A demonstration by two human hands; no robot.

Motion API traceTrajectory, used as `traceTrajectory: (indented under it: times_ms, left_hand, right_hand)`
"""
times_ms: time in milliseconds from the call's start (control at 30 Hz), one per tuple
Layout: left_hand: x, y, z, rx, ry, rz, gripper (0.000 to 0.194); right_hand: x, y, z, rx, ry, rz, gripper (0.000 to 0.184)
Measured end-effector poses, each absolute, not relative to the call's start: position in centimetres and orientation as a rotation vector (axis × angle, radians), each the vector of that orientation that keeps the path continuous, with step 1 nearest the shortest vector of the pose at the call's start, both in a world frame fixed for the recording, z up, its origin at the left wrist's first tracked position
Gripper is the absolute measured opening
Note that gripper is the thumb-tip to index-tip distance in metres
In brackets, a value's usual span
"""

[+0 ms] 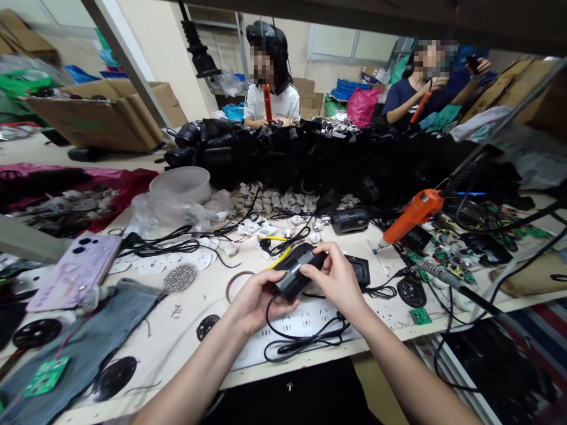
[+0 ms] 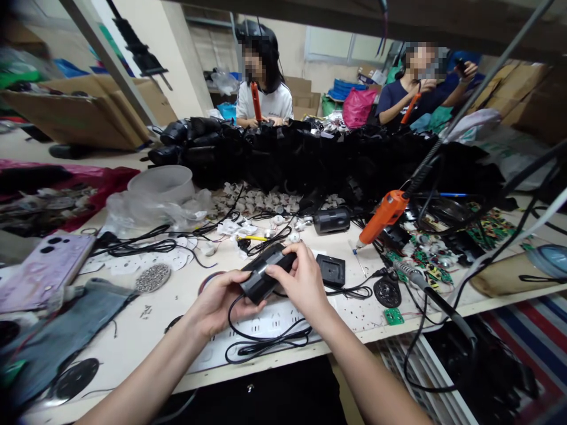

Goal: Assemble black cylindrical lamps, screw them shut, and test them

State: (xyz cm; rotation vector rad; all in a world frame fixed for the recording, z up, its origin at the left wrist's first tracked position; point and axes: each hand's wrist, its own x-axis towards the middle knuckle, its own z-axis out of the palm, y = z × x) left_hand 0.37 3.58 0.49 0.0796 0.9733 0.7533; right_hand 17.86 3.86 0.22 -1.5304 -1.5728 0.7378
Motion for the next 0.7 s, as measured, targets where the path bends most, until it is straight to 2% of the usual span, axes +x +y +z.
traceTrajectory:
  times_ms: [100, 233, 367, 567, 700]
  left_hand:
    - [0.4, 3.7, 0.7, 0.091, 1.018, 0.76, 0.02]
    - [0.3, 3.7, 1.2, 0.18, 1.084, 0.822, 0.012]
    - [0.4, 3.4, 1.6, 0.25, 1.082, 0.813, 0.014]
    - [0.5, 2.5, 2.1, 0.534, 1.03, 0.865, 0.053]
    - [0.2, 2.2, 2.5, 0.619, 1.033, 0.862, 0.061]
  right_hand:
    - [18.5, 3.7, 0.2, -1.483, -1.668, 0.707, 0.029]
    - [20.1, 3.4, 0.3, -1.24, -1.99, 0.288, 0.036]
    - [21.0, 3.3, 0.4, -0.941, -2.179, 0.032, 0.026]
    - [21.1, 2.3, 0.4, -0.77, -2.147, 0.087, 0.018]
    - [21.0, 1.5, 0.5, -0.776, -2.096, 0.052, 0.02]
